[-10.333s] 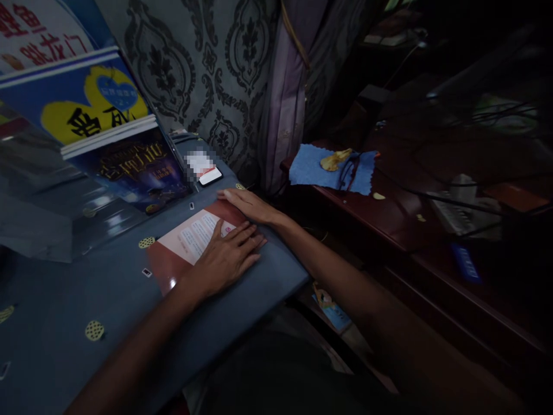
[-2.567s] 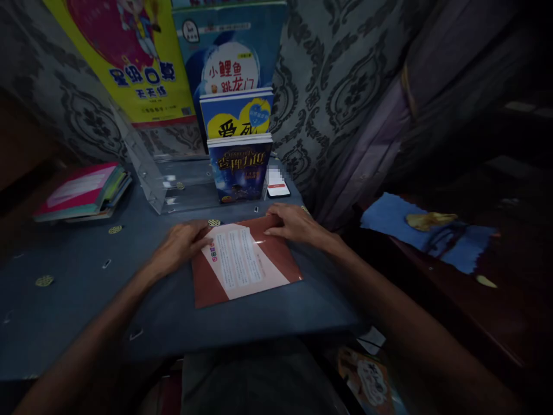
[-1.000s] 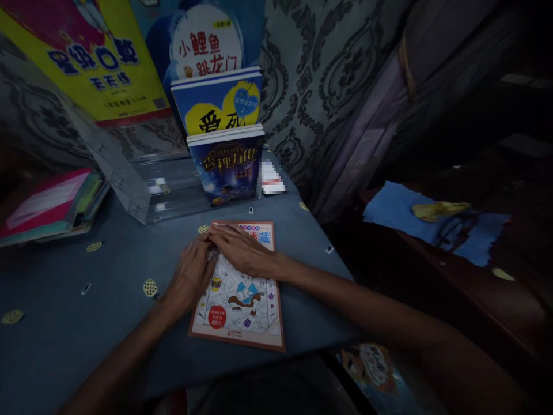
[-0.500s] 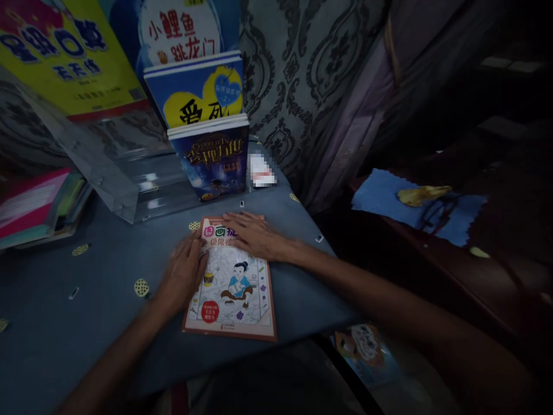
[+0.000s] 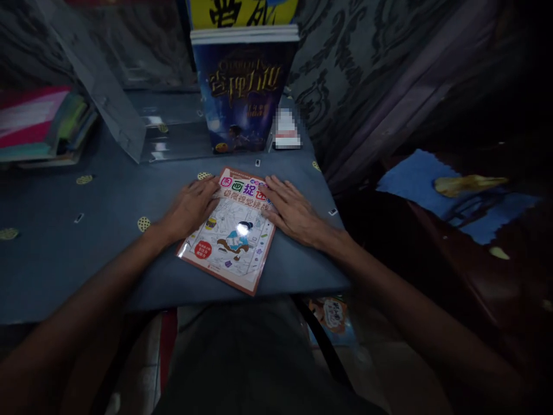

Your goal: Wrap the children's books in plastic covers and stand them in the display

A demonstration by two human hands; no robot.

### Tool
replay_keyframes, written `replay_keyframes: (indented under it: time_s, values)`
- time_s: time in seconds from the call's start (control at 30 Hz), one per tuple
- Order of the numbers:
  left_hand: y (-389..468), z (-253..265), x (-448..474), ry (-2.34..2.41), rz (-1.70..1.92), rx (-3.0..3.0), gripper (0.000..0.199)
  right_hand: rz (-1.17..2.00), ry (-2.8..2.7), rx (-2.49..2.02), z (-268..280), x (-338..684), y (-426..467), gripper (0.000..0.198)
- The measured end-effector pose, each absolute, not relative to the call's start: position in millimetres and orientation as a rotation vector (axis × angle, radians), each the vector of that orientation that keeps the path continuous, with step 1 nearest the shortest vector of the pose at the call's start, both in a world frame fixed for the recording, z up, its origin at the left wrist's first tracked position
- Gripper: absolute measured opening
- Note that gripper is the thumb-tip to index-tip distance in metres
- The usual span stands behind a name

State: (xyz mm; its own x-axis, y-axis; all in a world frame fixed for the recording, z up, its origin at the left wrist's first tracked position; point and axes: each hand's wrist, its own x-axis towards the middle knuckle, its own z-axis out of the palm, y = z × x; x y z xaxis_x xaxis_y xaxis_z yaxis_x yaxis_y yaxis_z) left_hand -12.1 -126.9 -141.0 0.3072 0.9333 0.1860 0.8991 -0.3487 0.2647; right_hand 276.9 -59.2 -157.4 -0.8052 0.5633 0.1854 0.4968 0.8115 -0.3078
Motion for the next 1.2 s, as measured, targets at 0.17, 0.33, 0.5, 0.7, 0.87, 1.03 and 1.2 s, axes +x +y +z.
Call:
replay_keyframes:
  time_s: [0.17, 0.33, 0.5, 0.7, 0.87, 1.03, 1.2]
  values:
    - [-118, -139, -16, 1.622, 0.432, 2.512, 0.038, 0.321, -2.81, -0.658, -155, 280, -79, 0.057]
    - [-107, -137, -17, 1.551, 0.381, 2.514, 0.036, 0.392, -2.859, -0.537, -154, 284, -89, 0.055]
    - [-102, -134, -17, 1.547, 0.37, 2.526, 0.036, 0.443, -2.859, -0.55, -154, 282, -90, 0.058]
    - [-112, -123, -5, 1.66, 0.248, 2.62, 0.032, 0.418, -2.819, -0.602, -153, 286, -84, 0.052]
    - [-134, -120, 27, 1.923, 0.133, 2.628, 0.035, 0.359, -2.639, -0.879, -154, 297, -69, 0.051]
    - [-141, -130, 34, 1.936, 0.243, 2.602, 0.038, 0.374, -2.526, -0.819, -146, 299, -73, 0.043]
    - [-135, -131, 30, 1.854, 0.34, 2.645, 0.051, 0.598, -2.387, -0.832, -135, 295, -82, 0.042]
